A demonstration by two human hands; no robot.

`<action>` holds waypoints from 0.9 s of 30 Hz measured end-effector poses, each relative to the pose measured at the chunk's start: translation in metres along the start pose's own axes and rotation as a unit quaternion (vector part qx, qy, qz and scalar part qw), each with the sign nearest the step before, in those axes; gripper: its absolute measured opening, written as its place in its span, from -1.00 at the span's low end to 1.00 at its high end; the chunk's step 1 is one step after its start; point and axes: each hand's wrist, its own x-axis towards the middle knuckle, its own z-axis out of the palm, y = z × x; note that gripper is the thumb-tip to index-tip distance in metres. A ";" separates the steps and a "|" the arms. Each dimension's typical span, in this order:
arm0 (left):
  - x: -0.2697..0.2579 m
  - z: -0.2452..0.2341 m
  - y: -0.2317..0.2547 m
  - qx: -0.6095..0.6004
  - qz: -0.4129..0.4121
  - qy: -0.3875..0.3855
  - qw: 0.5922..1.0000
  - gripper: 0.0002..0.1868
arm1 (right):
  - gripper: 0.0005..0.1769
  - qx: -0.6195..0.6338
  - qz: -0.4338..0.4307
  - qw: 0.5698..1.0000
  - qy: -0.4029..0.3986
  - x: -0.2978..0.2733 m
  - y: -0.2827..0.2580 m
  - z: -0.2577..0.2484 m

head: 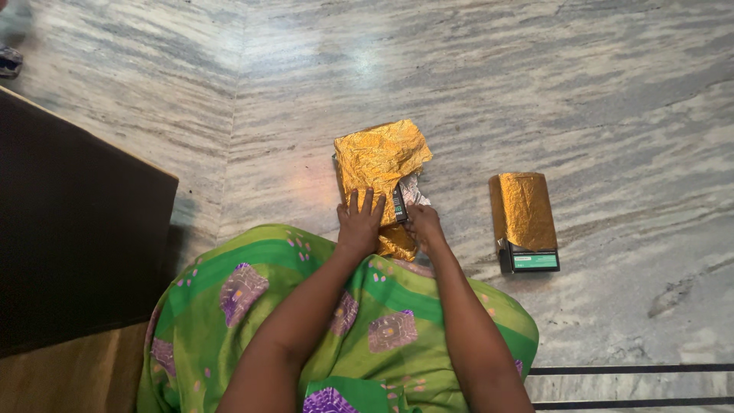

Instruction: The person sits on the floor and wraps a small rectangular box with gold foil. They smooth the foil over the box, fold the edges, and adjust the covering to fit the box shape. A second wrapped box is visible nearby.

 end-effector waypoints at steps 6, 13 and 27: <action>0.000 -0.007 0.004 -0.017 -0.034 -0.054 0.998 -0.02 | -0.48 -0.290 -0.123 0.910 0.270 0.008 -0.009 -0.021; 0.002 0.005 0.000 -0.023 -0.027 -0.042 0.998 -0.09 | -0.28 -0.450 -0.085 0.862 0.218 0.001 -0.018 -0.012; 0.002 0.014 0.000 0.000 -0.012 -0.001 1.000 -0.15 | -0.51 -0.428 -0.196 0.854 0.222 -0.002 -0.031 0.002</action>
